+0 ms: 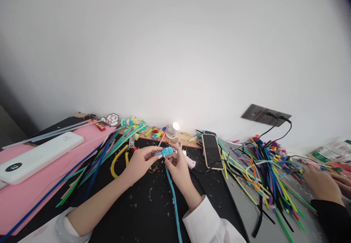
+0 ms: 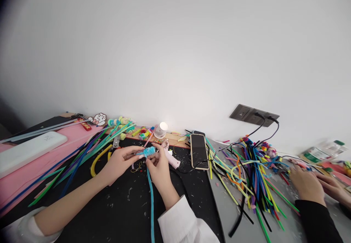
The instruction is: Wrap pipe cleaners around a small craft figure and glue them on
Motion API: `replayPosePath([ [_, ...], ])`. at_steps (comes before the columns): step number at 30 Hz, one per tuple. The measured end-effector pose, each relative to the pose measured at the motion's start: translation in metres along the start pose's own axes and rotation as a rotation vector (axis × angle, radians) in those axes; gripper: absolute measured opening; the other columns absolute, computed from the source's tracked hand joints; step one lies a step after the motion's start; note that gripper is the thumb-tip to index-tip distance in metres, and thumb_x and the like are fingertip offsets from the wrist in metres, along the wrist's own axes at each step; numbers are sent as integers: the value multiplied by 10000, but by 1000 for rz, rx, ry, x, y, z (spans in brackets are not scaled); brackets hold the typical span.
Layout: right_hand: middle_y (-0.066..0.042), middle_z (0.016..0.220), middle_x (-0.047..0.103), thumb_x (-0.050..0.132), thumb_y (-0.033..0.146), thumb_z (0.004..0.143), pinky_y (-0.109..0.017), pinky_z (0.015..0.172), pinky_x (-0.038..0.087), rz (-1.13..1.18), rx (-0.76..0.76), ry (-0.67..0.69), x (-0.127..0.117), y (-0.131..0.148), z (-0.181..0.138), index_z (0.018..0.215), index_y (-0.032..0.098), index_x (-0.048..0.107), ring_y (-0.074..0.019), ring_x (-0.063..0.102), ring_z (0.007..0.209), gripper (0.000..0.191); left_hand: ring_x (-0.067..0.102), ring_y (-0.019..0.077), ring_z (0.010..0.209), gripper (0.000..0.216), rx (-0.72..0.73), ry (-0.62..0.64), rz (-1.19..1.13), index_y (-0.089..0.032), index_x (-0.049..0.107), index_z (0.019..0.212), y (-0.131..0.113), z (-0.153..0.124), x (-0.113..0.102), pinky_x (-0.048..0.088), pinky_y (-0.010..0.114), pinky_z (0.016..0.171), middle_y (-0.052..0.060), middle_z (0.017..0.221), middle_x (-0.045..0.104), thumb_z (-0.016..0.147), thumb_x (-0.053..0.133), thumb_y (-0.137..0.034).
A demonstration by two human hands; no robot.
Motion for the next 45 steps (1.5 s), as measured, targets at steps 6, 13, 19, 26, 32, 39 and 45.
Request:
replayPosePath([
  [6,-32,893,626,520,198,808,-225,525,373,-43,-66,53,-1,2,0,1266,226,456,-124,477,607,463,658,307,1056,410,-113,-100,-170,-152,677,1006,7,6,-11,507,433,940,108,1070,741,704,724,-426],
  [13,-33,919,563,598,69,734,-248,583,395,-427,-274,67,1,16,-5,1214,225,569,-155,464,705,505,704,260,860,402,-221,-24,-206,-151,638,978,16,4,-2,543,385,820,80,846,752,688,732,-412],
  [19,-16,784,576,488,91,830,-254,614,382,-484,-300,31,2,20,-8,935,186,637,-150,487,662,205,682,222,765,281,-125,46,-14,-172,619,948,13,1,4,535,322,686,59,825,721,744,650,-363],
  [26,2,657,536,443,211,875,-248,552,356,-356,-170,-45,-2,13,-6,709,197,531,-148,483,596,188,661,199,768,201,-42,100,97,-203,603,943,6,1,7,507,298,707,31,814,709,793,584,-335],
  [32,10,655,549,477,300,893,-250,532,357,-113,-74,-63,-3,8,-4,768,205,531,-144,484,562,167,642,184,716,156,-5,148,148,-210,605,896,6,-2,11,502,286,691,11,760,692,798,574,-326],
  [39,30,619,487,493,350,895,-250,518,309,-63,-46,-64,-5,4,-2,714,211,492,-130,399,525,227,644,178,703,168,-20,136,123,-221,556,928,5,-2,11,498,281,679,3,755,687,800,571,-328],
  [45,1,700,494,500,274,875,-250,592,341,-264,-193,-61,-6,13,-2,656,206,456,-155,455,676,234,632,175,675,193,-52,109,73,-215,560,928,5,-2,11,512,299,680,-11,705,643,791,581,-349],
])
Point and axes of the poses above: each hand's wrist, its own z-axis towards the middle knuckle, its own x-axis out of the palm, y = z × x, the point moved 5 cm from there along z, towards the middle knuckle
